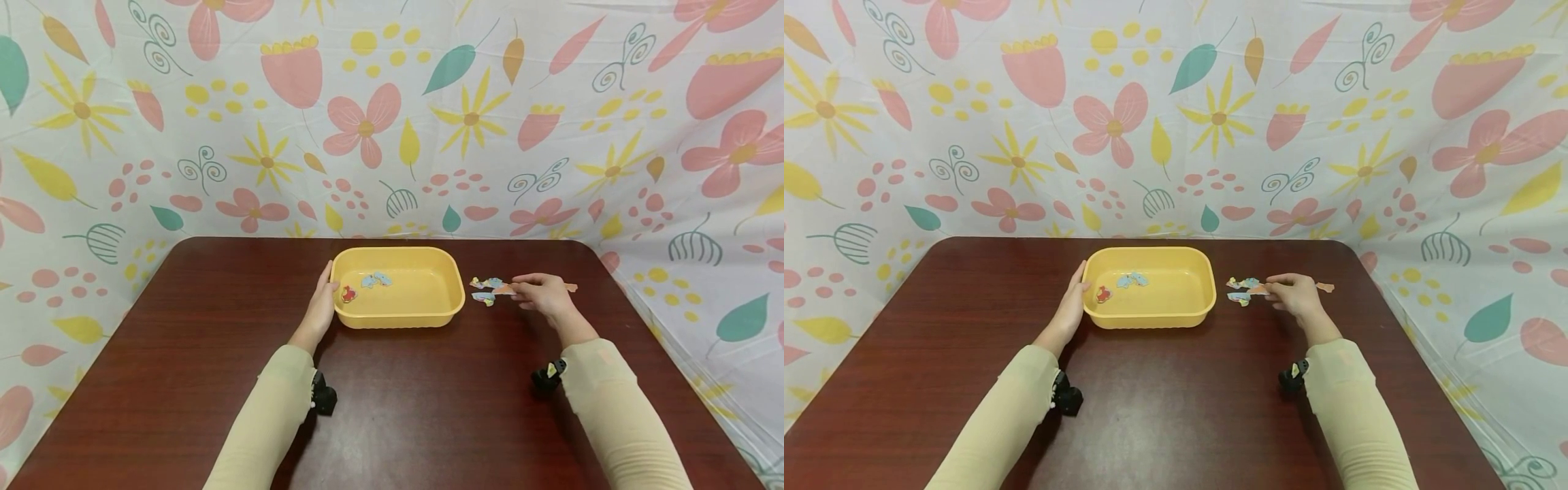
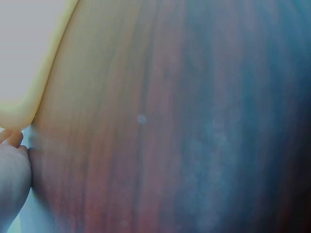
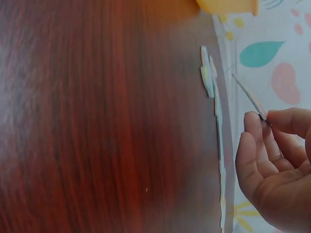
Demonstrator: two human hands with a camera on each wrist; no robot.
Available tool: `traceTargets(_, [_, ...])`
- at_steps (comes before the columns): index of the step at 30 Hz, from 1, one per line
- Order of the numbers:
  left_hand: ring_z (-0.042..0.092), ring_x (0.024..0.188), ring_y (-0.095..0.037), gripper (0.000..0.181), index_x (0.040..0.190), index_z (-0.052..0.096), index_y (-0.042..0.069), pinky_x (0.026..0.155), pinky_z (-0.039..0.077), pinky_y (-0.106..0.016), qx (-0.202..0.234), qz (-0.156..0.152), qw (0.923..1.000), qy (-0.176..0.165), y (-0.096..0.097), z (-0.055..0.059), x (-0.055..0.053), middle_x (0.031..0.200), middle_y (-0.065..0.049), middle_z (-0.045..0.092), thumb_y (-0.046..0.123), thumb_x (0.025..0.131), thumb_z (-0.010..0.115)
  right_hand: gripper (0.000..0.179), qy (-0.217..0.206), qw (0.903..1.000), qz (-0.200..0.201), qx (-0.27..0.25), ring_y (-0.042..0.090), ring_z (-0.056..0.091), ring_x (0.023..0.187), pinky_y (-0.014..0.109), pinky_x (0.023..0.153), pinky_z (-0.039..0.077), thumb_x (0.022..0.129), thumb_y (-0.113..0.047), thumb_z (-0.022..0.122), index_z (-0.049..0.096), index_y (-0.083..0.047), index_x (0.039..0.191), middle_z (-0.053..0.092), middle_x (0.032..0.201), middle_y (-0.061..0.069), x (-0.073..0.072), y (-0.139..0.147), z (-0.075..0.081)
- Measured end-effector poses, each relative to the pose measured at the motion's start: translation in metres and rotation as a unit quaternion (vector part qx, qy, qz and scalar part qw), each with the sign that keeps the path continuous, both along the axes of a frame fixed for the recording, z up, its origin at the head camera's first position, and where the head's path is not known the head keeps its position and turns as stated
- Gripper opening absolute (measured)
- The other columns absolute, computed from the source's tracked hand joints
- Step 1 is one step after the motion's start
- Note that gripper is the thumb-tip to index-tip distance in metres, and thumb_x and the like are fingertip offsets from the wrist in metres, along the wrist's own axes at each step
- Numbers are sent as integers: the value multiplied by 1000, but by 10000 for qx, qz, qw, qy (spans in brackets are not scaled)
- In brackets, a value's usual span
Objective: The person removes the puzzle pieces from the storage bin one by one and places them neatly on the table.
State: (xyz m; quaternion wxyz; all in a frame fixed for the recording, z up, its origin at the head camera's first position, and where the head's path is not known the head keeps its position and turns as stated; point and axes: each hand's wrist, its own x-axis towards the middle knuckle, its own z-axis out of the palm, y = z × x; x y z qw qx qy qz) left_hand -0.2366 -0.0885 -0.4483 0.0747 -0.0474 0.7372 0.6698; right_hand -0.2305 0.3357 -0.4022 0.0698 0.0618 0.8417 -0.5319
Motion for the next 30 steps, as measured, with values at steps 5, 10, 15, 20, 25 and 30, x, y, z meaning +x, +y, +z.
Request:
traceTargets(5, [5, 147, -20, 57, 153, 12, 33, 118, 10, -46, -11, 25, 10000, 11, 0, -2, -1, 160, 6, 7, 27, 98, 29, 46, -75, 10000, 47, 43, 1, 67, 76, 27, 71, 56, 97, -15, 48, 44, 13, 134, 68, 90, -8, -1, 5, -3])
traceTargets(10, [4, 147, -19, 57, 153, 11, 33, 118, 9, -46, 45, -33, 9998, -184, -2, 5, 1, 160, 7, 7, 25, 99, 29, 45, -118, 9998, 38, 126, 2, 66, 74, 27, 69, 56, 97, -14, 48, 44, 14, 132, 69, 91, -5, -1, 9, -6])
traceTargets(15, [3, 147, -20, 57, 153, 10, 31, 118, 9, -46, 21, -108, 9994, -321, 0, 26, 11, 160, 5, 5, 21, 100, 29, 45, -211, 9995, 42, 217, 2, 66, 74, 27, 69, 56, 97, -15, 49, 44, 15, 130, 68, 88, -7, -1, 12, -9])
traceTargets(20, [3, 147, -21, 57, 153, 9, 31, 118, 9, -45, -69, -150, 9993, -321, 2, 34, 15, 160, 3, 4, 21, 100, 28, 46, -275, 9993, 53, 263, 3, 67, 75, 27, 69, 56, 98, -16, 48, 43, 15, 131, 69, 91, -5, -1, 14, -10])
traceTargets(25, [3, 147, -18, 57, 153, 10, 33, 118, 9, -45, 58, -85, 9996, -265, 0, 15, 4, 160, 7, 5, 24, 100, 29, 48, -289, 9985, 63, 469, 4, 67, 77, 28, 71, 56, 97, -18, 49, 43, 14, 132, 68, 105, 9, -1, 13, -11])
traceTargets(30, [5, 147, -19, 57, 153, 11, 34, 118, 11, -46, -50, 5, 9999, -87, 0, 1, -1, 160, 6, 7, 27, 99, 29, 50, -347, 9977, 30, 589, 6, 68, 82, 27, 72, 56, 98, -22, 47, 43, 12, 134, 63, 117, 20, 0, 11, -9])
